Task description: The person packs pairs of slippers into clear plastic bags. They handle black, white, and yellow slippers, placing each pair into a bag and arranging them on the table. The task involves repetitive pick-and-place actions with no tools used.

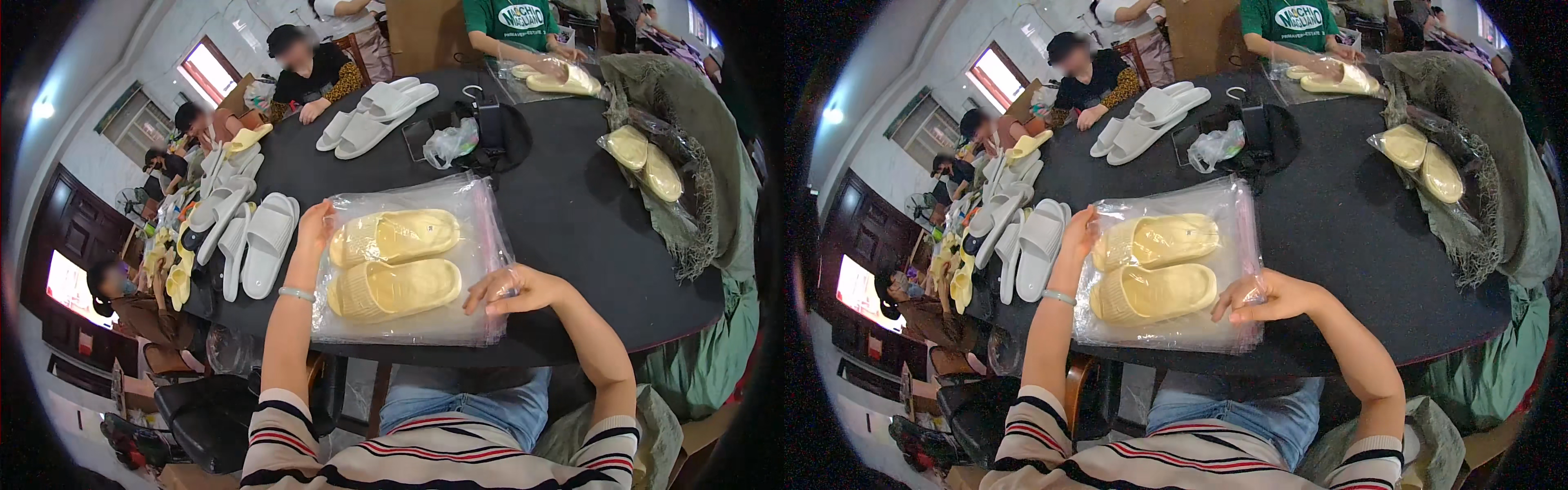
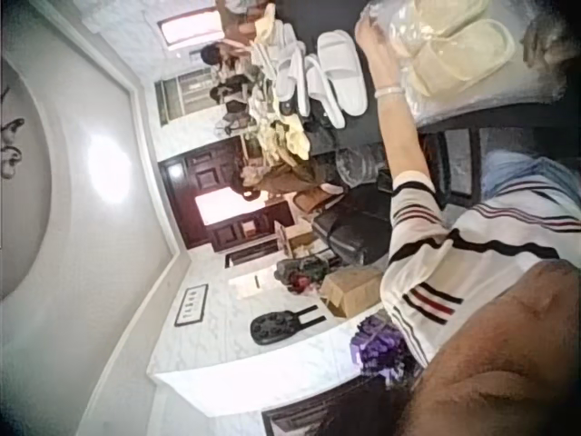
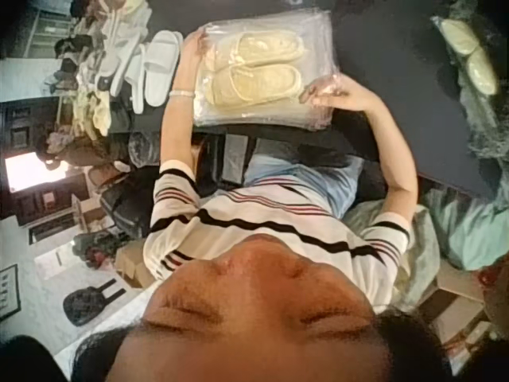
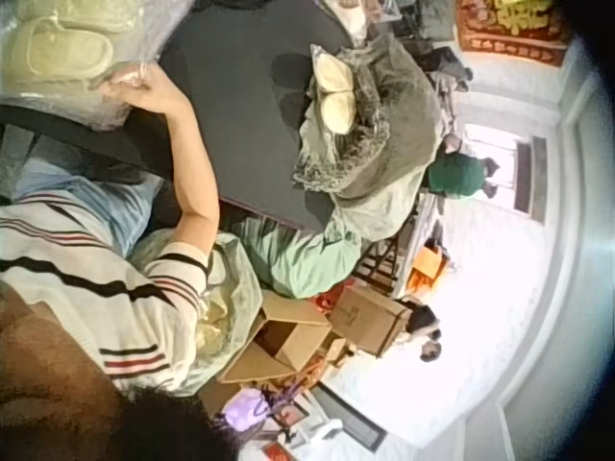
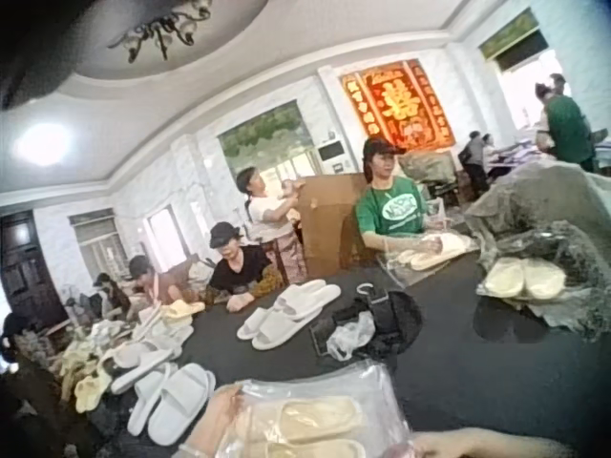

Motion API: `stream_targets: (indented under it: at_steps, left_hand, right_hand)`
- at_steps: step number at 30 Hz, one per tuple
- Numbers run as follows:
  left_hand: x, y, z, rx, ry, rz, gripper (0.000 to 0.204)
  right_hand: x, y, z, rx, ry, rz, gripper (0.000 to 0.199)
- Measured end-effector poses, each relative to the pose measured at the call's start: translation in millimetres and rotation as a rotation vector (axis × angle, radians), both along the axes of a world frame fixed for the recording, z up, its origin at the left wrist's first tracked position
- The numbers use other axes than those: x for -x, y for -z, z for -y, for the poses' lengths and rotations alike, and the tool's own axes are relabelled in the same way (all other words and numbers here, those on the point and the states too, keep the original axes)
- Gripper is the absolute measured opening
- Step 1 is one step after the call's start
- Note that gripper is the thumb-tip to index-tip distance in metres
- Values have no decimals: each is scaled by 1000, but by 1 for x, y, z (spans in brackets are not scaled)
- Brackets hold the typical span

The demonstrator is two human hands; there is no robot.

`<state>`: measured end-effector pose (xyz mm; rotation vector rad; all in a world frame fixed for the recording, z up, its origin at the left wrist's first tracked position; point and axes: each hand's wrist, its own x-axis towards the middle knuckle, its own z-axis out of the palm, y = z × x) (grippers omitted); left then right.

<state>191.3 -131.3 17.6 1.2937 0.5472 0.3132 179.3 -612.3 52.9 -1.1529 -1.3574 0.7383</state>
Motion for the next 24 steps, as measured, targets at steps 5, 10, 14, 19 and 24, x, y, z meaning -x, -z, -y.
stream_targets:
  at_steps: [5, 10, 14, 19, 24]
  left_hand:
    - [0, -11, -12, -65, 25, 70, 15]
    - [-5, -5, 8, -272, -11, 3, 17]
    - [8, 23, -20, -75, 51, 53, 21]
    - [21, 36, -1, -457, -129, -14, 24]
    - [30, 42, 14, -765, -99, 27, 27]
  right_hand:
    - [10, 1, -8, -60, -69, 39, 24]
    - [12, 10, -6, 204, -74, 83, 17]
    - [7, 4, -8, 265, -133, -32, 40]
    - [-6, 16, -6, 165, -20, -400, 62]
    - [-22, 36, -4, 87, 329, -453, 42]
